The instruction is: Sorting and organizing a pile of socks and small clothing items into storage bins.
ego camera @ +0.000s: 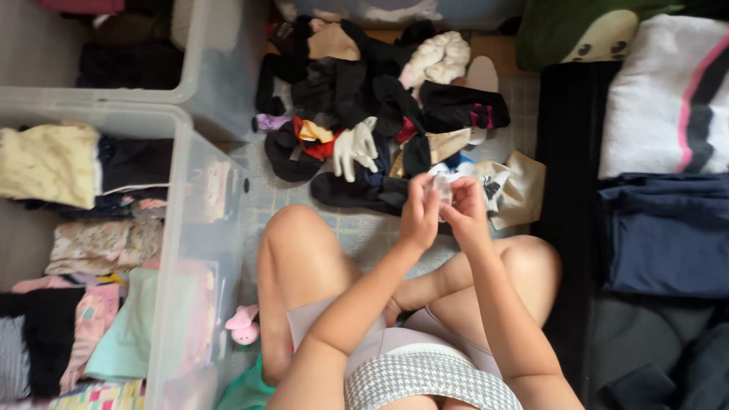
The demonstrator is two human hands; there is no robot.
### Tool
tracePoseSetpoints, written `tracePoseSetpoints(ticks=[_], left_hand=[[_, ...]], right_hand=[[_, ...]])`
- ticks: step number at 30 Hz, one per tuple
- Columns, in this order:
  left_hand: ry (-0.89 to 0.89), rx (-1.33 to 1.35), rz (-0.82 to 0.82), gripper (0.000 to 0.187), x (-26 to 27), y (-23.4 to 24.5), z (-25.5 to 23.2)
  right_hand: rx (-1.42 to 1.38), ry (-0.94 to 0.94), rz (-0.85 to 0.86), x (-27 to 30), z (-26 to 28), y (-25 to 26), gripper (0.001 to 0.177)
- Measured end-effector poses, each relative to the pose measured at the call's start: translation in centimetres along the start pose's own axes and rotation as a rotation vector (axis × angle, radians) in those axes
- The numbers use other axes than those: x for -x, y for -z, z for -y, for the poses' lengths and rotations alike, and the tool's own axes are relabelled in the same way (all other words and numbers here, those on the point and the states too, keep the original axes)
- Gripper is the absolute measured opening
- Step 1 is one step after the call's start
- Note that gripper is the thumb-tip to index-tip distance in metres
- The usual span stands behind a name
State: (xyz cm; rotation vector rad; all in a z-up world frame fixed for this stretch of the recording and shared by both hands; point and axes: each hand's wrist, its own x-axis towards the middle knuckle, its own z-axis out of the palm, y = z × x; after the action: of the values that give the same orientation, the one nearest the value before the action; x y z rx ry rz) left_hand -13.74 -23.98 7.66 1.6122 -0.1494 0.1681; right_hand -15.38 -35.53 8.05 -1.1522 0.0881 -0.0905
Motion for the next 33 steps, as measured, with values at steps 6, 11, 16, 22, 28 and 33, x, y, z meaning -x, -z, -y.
tracePoseSetpoints(ticks=[6, 11, 16, 22, 28, 33], left_hand=[[0.473, 0.048, 0.039, 0.031, -0.3, 3.8, 1.4], [0.541, 0.28, 0.19, 0.03, 0.5, 5.0, 8.4], [0.569, 0.404, 0.355, 0.027, 2.7, 5.6, 9.2], [0.708, 1.162, 0.548, 0.032, 3.7, 4.3, 2.7], [0.617, 1.687, 0.552, 0.044, -0.4, 5.6, 5.1], [0.719, 0.991, 0.141, 0.052, -0.1, 6.2, 11.4]], right_hand=[[0.341, 0.084, 0.016, 0.4, -4.0, -1.7, 0.037], [0.716, 0.204, -0.121, 2.0, -4.3, -1.6, 0.022], [0.892, 0.347, -0.21, 2.2, -6.0, 3.2, 0.018], [0.799, 0.336, -0.182, 2.4, -5.8, 2.5, 0.038], [-0.026, -0.339, -0.132, 2.5, -7.0, 3.6, 0.032], [-0.373, -0.323, -0.142, 1.5, -6.5, 0.0, 0.036]])
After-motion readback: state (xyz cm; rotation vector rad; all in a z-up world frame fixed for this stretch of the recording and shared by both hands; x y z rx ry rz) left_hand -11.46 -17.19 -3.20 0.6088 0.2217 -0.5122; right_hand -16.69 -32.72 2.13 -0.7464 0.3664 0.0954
